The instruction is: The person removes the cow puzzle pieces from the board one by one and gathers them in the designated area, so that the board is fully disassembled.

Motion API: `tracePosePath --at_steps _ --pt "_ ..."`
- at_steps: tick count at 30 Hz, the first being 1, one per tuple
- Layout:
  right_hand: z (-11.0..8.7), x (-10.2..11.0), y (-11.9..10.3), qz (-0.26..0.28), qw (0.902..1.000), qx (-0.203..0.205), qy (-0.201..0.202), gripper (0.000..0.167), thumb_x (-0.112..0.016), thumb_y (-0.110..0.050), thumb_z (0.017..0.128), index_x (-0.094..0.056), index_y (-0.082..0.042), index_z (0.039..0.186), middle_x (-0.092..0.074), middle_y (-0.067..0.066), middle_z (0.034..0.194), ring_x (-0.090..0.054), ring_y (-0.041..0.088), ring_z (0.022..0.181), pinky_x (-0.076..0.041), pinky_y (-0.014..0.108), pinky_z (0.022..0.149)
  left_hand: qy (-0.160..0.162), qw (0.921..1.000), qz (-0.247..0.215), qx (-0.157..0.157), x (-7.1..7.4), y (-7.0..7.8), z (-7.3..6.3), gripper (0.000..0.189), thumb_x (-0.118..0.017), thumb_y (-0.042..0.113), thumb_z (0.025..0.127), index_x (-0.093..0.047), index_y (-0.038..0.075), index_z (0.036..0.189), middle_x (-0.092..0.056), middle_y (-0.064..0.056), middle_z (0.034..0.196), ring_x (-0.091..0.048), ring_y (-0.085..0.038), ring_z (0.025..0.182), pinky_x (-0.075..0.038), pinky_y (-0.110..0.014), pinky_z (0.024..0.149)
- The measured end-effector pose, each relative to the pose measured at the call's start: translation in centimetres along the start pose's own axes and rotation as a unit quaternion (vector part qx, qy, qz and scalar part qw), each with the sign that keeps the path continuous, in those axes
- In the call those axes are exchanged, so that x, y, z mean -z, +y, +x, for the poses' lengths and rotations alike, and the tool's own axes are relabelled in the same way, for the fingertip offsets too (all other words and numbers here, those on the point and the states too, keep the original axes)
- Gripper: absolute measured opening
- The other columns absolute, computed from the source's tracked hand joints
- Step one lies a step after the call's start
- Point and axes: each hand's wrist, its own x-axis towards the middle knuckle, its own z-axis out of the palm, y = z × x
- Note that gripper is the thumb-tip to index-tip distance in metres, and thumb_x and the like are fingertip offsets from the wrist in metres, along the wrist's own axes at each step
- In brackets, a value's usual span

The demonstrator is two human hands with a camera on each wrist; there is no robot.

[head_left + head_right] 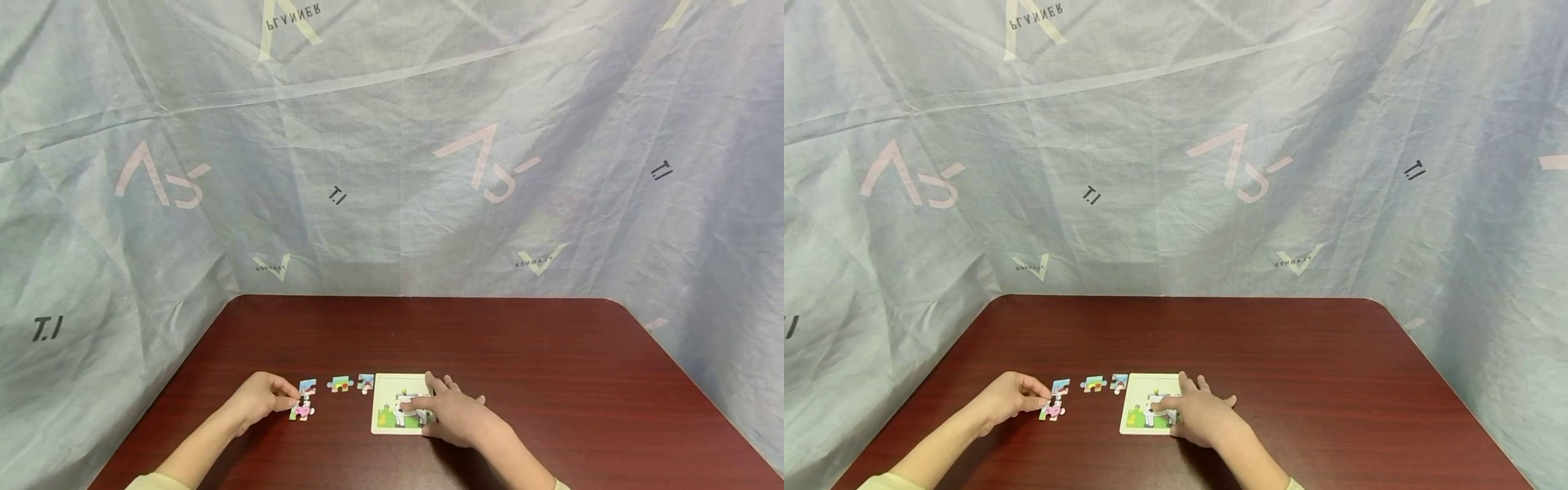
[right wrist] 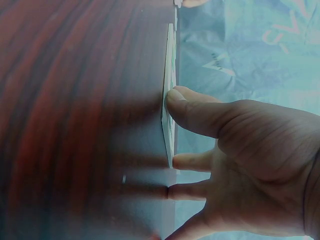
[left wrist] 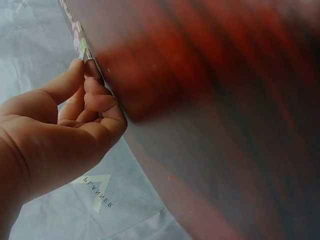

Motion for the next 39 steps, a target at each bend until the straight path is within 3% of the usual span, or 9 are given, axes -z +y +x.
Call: tracePosePath --at_steps 8,16,25,32,39 --pt "-0.1 0.1 0.0 0.005 1.0000 0.003 -0.002 0.045 -0.076 -0.024 0.092 -0.065 -0.043 0.131 -0.029 0.021 0.161 -0.025 0.052 0.144 -0.024 0.090 0.081 -0.001 1.0000 -0.003 0.009 0.0 0.2 0.0 0.008 -0.078 0.000 0.085 -0.074 0.002 0.092 -0.062 -0.006 0.090 -0.052 -0.023 0.086 -0.046 -0.036 0.072" --pt "-0.1 0.0 0.0 0.004 1.0000 0.004 0.003 0.046 -0.076 -0.024 0.091 -0.065 -0.043 0.131 -0.029 0.020 0.161 -0.026 0.052 0.144 -0.025 0.090 0.081 -0.006 0.9998 -0.008 -0.019 -0.1 0.4 -0.1 0.010 -0.078 0.000 0.084 -0.072 0.000 0.092 -0.060 -0.006 0.085 -0.052 -0.021 0.081 -0.045 -0.036 0.070" --pt "-0.1 -0.1 0.0 -0.007 0.9999 0.008 0.009 0.045 -0.076 -0.025 0.091 -0.063 -0.043 0.131 -0.030 0.022 0.160 -0.028 0.053 0.143 -0.026 0.090 0.079 -0.043 0.9971 -0.012 -0.061 -0.9 1.0 -0.1 0.011 -0.076 0.002 0.087 -0.071 -0.003 0.094 -0.062 -0.006 0.084 -0.058 -0.020 0.077 -0.050 -0.037 0.070" --pt "0.1 -0.1 -0.1 -0.010 0.9997 0.010 0.017 0.052 -0.079 -0.025 0.089 -0.058 -0.034 0.137 -0.032 0.022 0.159 -0.031 0.052 0.142 -0.029 0.089 0.077 -0.063 0.9945 -0.024 -0.080 -2.0 1.9 -0.1 0.010 -0.075 -0.002 0.087 -0.069 -0.005 0.094 -0.062 -0.006 0.077 -0.062 -0.022 0.071 -0.050 -0.035 0.064" --pt "0.2 0.0 0.0 0.012 0.9996 -0.003 0.025 0.051 -0.082 -0.025 0.086 -0.060 -0.026 0.132 -0.035 0.019 0.159 -0.032 0.049 0.143 -0.028 0.089 0.079 -0.069 0.9933 -0.028 -0.089 -2.8 2.9 0.0 0.009 -0.076 -0.001 0.087 -0.070 -0.004 0.094 -0.062 -0.005 0.077 -0.060 -0.020 0.067 -0.049 -0.031 0.058"
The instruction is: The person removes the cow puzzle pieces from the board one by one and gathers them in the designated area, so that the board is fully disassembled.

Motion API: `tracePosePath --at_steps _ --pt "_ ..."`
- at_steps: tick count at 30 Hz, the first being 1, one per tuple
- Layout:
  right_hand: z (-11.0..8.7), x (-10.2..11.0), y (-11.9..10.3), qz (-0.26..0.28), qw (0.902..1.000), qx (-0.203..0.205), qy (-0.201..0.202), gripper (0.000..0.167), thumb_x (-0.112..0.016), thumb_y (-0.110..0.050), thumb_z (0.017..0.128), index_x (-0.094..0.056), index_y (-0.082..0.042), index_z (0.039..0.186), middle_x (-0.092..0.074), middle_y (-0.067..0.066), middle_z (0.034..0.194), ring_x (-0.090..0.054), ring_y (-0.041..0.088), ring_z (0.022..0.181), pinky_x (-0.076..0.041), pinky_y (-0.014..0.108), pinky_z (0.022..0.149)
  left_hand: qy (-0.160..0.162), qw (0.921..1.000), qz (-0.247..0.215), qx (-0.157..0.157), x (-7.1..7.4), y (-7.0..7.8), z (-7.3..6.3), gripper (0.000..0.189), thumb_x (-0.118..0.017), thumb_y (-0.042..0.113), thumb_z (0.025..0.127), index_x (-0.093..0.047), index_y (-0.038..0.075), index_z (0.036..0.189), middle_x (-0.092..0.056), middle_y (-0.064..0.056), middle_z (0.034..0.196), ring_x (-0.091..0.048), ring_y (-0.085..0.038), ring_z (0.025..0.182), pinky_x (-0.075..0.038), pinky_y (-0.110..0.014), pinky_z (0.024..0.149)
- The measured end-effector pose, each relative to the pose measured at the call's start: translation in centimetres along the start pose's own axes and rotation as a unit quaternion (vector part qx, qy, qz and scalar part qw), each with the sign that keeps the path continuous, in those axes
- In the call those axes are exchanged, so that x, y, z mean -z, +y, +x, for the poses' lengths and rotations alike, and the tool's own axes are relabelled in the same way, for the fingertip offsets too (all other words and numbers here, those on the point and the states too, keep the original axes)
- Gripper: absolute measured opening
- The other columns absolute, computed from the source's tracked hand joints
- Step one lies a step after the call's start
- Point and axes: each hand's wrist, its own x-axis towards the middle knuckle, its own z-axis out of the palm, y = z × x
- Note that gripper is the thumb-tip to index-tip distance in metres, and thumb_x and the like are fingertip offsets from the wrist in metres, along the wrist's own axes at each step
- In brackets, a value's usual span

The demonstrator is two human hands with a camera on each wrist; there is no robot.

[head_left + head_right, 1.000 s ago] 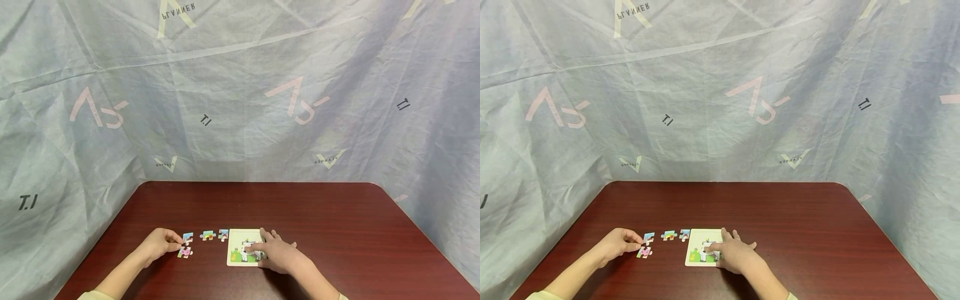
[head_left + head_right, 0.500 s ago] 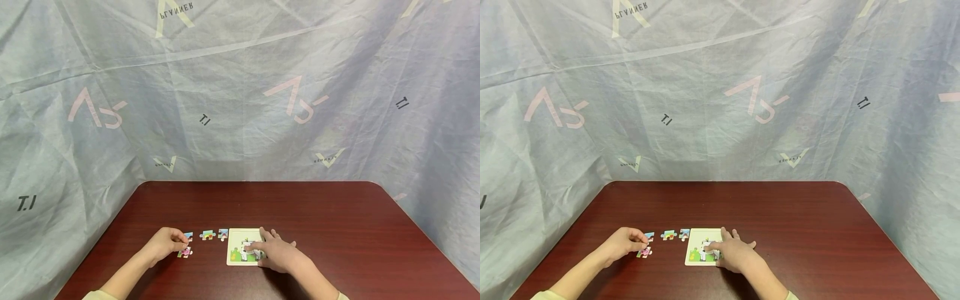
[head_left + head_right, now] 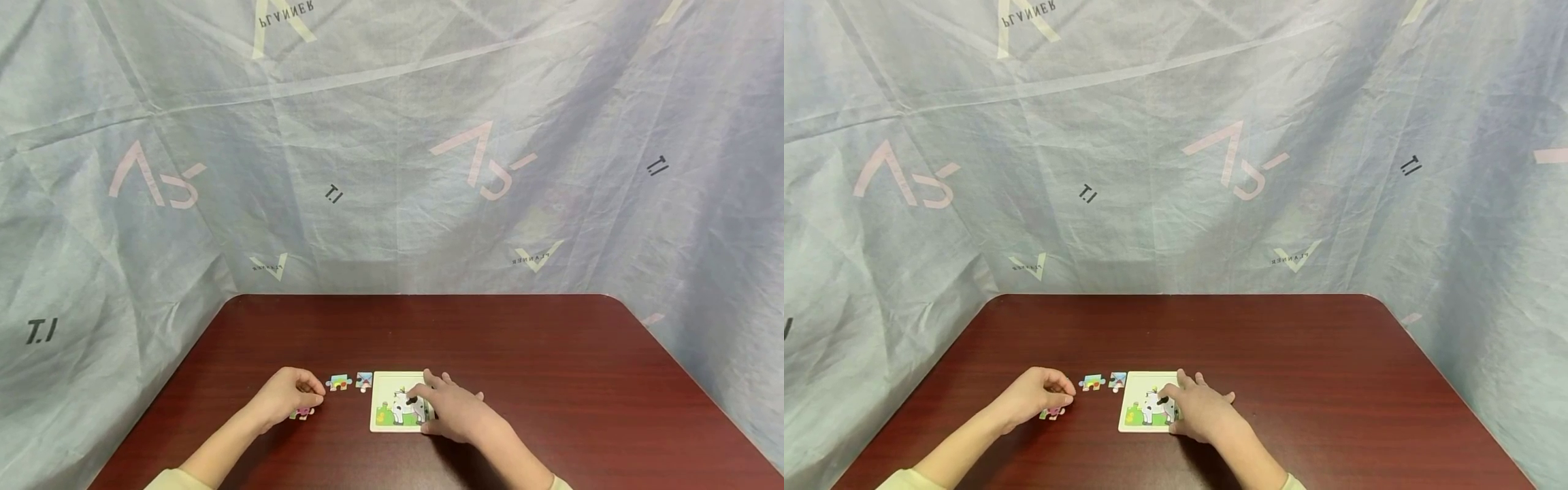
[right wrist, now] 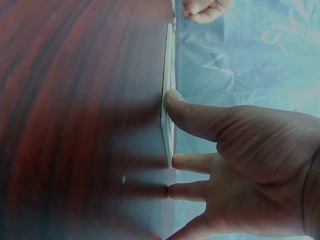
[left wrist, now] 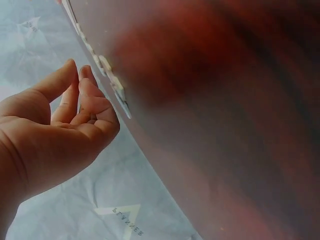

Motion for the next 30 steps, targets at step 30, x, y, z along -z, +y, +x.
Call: tracePosePath --at_steps 30 --pt "0.2 0.0 0.2 -0.026 0.9996 0.000 0.013 0.039 -0.084 -0.030 0.083 -0.064 -0.021 0.114 -0.041 0.015 0.156 -0.041 0.047 0.138 -0.035 0.086 0.076 -0.063 0.9967 -0.048 -0.017 -6.1 4.9 3.2 0.012 -0.077 0.002 0.086 -0.072 -0.004 0.096 -0.062 -0.004 0.081 -0.052 -0.016 0.070 -0.042 -0.031 0.060"
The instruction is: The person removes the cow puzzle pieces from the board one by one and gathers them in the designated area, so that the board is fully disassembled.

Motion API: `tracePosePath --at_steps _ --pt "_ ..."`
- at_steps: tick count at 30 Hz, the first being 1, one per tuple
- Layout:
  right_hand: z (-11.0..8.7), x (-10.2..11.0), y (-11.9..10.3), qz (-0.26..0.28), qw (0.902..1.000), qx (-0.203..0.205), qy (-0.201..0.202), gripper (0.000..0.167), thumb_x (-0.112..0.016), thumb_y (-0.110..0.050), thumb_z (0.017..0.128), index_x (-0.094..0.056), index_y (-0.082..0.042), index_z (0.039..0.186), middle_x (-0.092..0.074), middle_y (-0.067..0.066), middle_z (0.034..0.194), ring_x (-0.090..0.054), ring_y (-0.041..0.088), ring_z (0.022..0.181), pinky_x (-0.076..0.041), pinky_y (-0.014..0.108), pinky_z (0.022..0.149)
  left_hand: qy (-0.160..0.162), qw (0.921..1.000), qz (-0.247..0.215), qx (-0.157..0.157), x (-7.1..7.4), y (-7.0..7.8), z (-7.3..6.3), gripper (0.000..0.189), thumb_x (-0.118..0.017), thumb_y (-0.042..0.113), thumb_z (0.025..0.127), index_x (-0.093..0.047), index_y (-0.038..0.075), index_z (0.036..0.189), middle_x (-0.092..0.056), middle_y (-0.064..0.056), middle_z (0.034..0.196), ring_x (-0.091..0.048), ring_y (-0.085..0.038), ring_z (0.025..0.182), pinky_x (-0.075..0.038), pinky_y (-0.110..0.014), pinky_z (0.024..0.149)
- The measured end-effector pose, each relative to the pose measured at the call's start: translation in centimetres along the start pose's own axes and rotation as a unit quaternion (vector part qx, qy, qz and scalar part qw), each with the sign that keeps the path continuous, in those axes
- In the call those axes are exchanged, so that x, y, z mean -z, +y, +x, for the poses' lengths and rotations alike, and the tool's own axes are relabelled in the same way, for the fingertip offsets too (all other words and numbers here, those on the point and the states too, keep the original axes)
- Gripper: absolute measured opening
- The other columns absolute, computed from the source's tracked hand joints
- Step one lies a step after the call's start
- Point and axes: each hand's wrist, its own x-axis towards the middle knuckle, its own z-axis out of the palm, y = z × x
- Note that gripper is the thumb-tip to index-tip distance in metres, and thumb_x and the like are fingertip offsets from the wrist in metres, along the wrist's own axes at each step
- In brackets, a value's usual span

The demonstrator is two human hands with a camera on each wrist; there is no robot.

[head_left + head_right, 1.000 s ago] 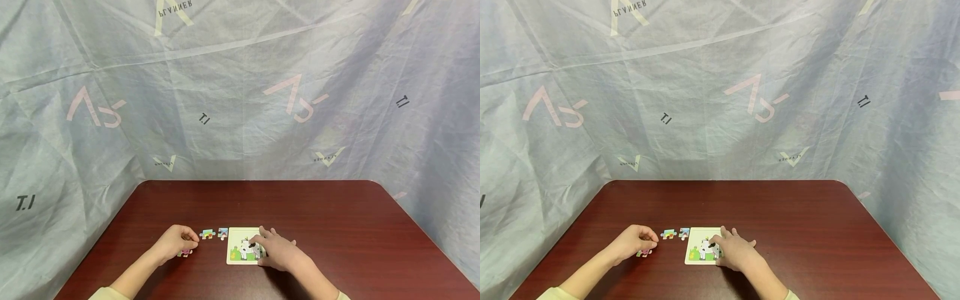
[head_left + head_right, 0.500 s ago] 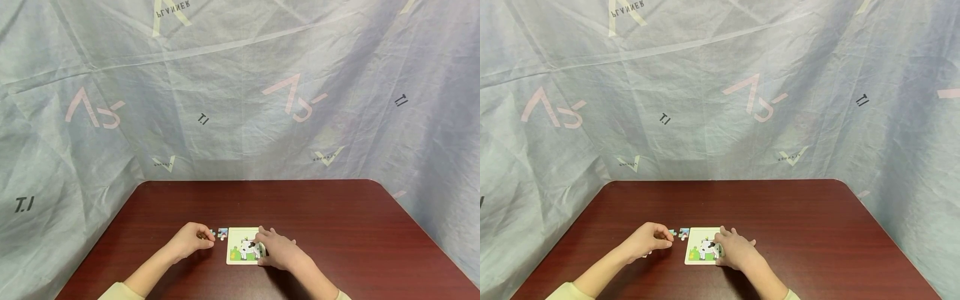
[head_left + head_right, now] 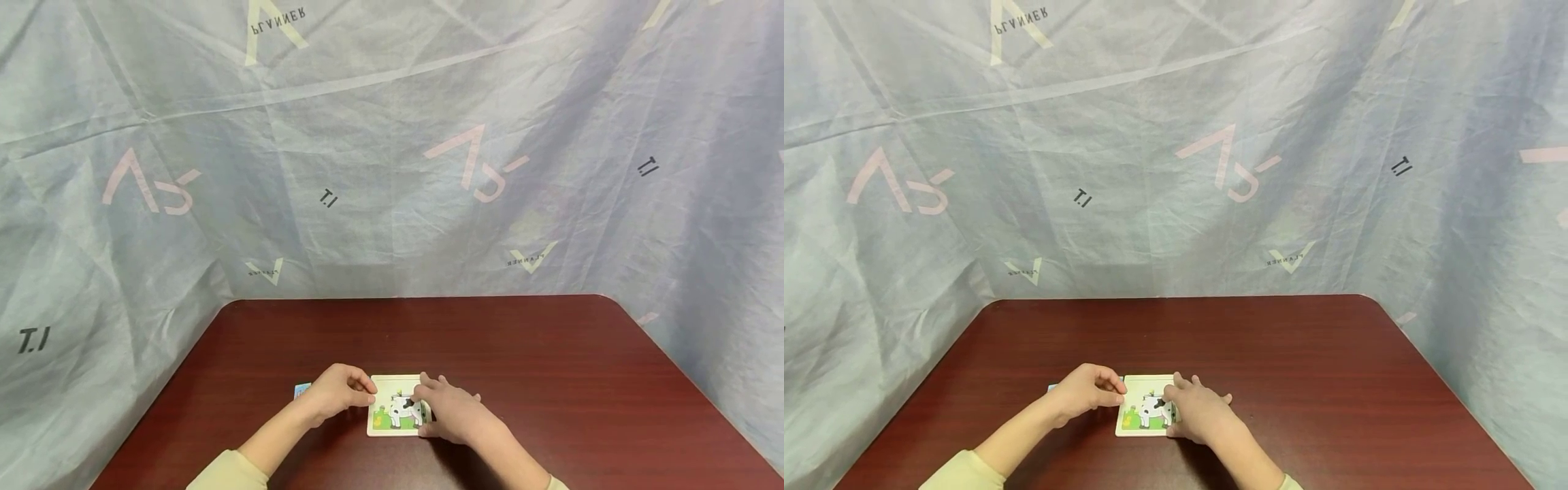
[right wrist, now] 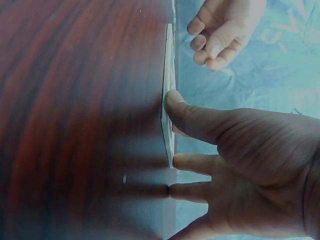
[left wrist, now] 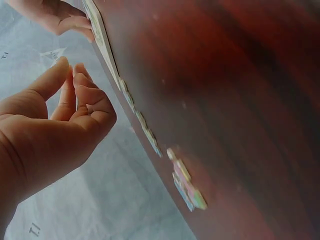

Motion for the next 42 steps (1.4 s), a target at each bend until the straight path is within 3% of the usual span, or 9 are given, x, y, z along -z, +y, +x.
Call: tracePosePath --at_steps 22,29,42 --pt "0.2 -0.1 -0.1 -0.005 1.0000 0.003 -0.001 0.039 -0.085 -0.031 0.081 -0.064 -0.020 0.112 -0.043 0.017 0.155 -0.042 0.049 0.137 -0.037 0.085 0.072 -0.014 0.9997 -0.021 0.003 -2.2 0.3 1.9 0.014 -0.077 0.000 0.085 -0.071 -0.005 0.097 -0.063 -0.004 0.079 -0.053 -0.014 0.068 -0.041 -0.030 0.059" --pt "0.2 0.1 0.0 -0.002 1.0000 0.003 -0.003 0.038 -0.085 -0.031 0.082 -0.064 -0.020 0.112 -0.042 0.017 0.155 -0.041 0.049 0.137 -0.036 0.085 0.072 -0.017 0.9991 -0.038 0.000 -2.6 0.5 2.4 0.019 -0.078 -0.007 0.080 -0.069 -0.008 0.097 -0.061 -0.005 0.079 -0.056 -0.015 0.073 -0.048 -0.029 0.065" --pt "0.1 0.0 0.0 0.001 0.9998 0.013 0.011 0.039 -0.086 -0.028 0.080 -0.063 -0.019 0.110 -0.044 0.018 0.153 -0.044 0.050 0.135 -0.036 0.086 0.069 0.003 0.9996 0.002 0.029 -3.4 0.6 3.1 0.026 -0.081 -0.012 0.074 -0.070 -0.004 0.096 -0.063 -0.007 0.076 -0.059 -0.016 0.069 -0.051 -0.027 0.063"
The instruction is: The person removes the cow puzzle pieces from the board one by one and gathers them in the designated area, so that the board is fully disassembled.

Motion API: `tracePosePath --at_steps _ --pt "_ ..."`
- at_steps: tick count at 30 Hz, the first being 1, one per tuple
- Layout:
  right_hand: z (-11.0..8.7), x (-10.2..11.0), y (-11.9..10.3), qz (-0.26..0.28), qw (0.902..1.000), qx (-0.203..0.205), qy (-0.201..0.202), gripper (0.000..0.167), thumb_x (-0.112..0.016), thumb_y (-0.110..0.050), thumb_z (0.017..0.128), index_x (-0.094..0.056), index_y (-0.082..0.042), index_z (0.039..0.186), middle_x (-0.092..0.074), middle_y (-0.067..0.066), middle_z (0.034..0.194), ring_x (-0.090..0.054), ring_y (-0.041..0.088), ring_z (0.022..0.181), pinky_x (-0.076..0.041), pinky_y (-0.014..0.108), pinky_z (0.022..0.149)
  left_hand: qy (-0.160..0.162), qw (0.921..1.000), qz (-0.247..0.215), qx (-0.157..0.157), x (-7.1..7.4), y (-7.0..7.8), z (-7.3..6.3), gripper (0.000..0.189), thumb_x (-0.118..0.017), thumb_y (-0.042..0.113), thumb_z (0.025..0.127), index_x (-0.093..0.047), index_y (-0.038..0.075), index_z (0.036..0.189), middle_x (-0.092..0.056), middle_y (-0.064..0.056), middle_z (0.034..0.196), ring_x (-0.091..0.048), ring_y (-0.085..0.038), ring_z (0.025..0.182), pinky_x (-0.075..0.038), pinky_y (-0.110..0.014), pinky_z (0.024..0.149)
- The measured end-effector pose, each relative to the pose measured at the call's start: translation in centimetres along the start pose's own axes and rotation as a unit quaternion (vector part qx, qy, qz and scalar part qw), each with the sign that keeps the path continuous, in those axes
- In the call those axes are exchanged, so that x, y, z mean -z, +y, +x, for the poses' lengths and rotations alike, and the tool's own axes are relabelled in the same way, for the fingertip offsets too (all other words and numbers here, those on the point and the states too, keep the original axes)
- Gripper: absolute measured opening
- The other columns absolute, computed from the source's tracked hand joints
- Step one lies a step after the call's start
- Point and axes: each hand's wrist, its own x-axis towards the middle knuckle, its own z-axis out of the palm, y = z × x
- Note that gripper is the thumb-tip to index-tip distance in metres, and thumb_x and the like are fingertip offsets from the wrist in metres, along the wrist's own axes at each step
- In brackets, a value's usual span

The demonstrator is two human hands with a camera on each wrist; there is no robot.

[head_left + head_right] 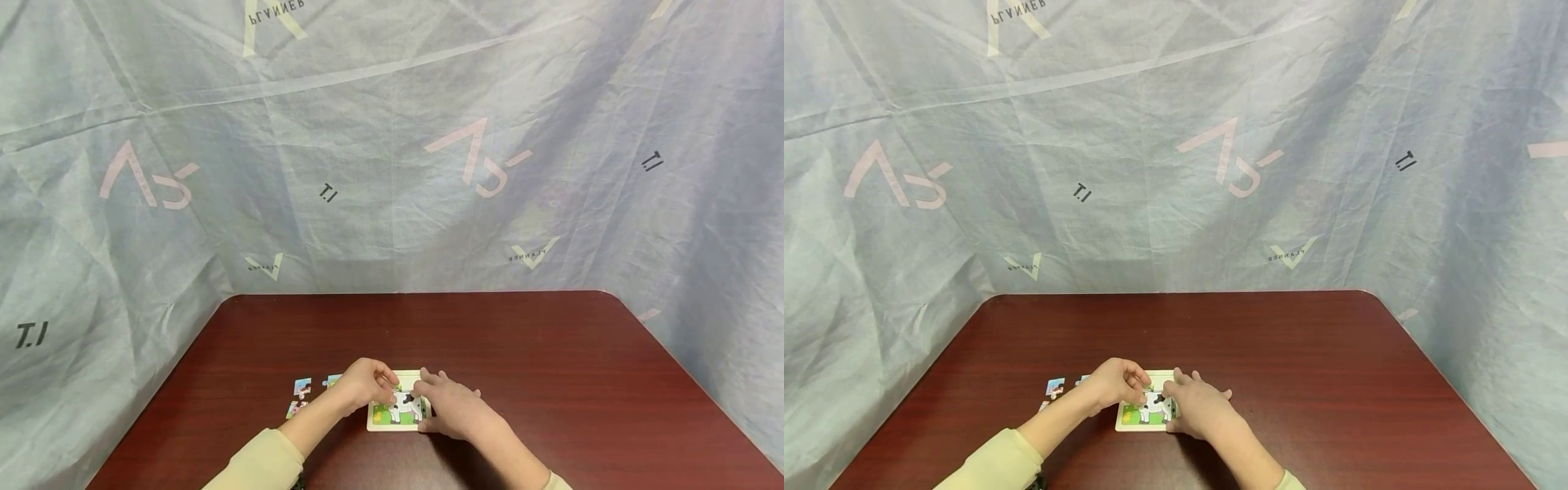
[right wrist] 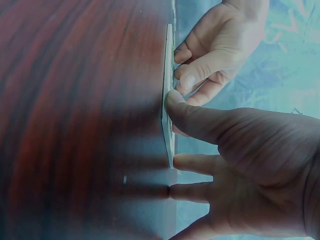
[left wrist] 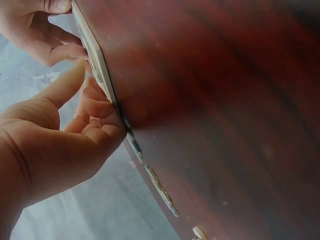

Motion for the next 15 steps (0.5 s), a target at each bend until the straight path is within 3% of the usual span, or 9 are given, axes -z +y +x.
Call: tracePosePath --at_steps 9,15 --pt "0.06 0.10 -0.07 0.007 0.9999 -0.006 -0.009 0.039 -0.086 -0.029 0.081 -0.063 -0.020 0.110 -0.043 0.018 0.154 -0.042 0.048 0.137 -0.036 0.086 0.071 0.030 0.9981 0.051 0.020 -0.49 0.27 0.20 0.030 -0.085 -0.012 0.069 -0.072 0.000 0.093 -0.059 -0.005 0.072 -0.053 -0.016 0.066 -0.045 -0.026 0.057" --pt "0.02 0.18 -0.06 0.008 0.9998 -0.009 -0.014 0.038 -0.085 -0.030 0.081 -0.063 -0.020 0.110 -0.042 0.018 0.155 -0.041 0.049 0.138 -0.036 0.086 0.072 0.036 0.9978 0.049 0.027 -0.78 0.24 0.33 0.030 -0.084 -0.013 0.069 -0.072 0.002 0.093 -0.056 -0.004 0.070 -0.050 -0.015 0.063 -0.043 -0.026 0.055"
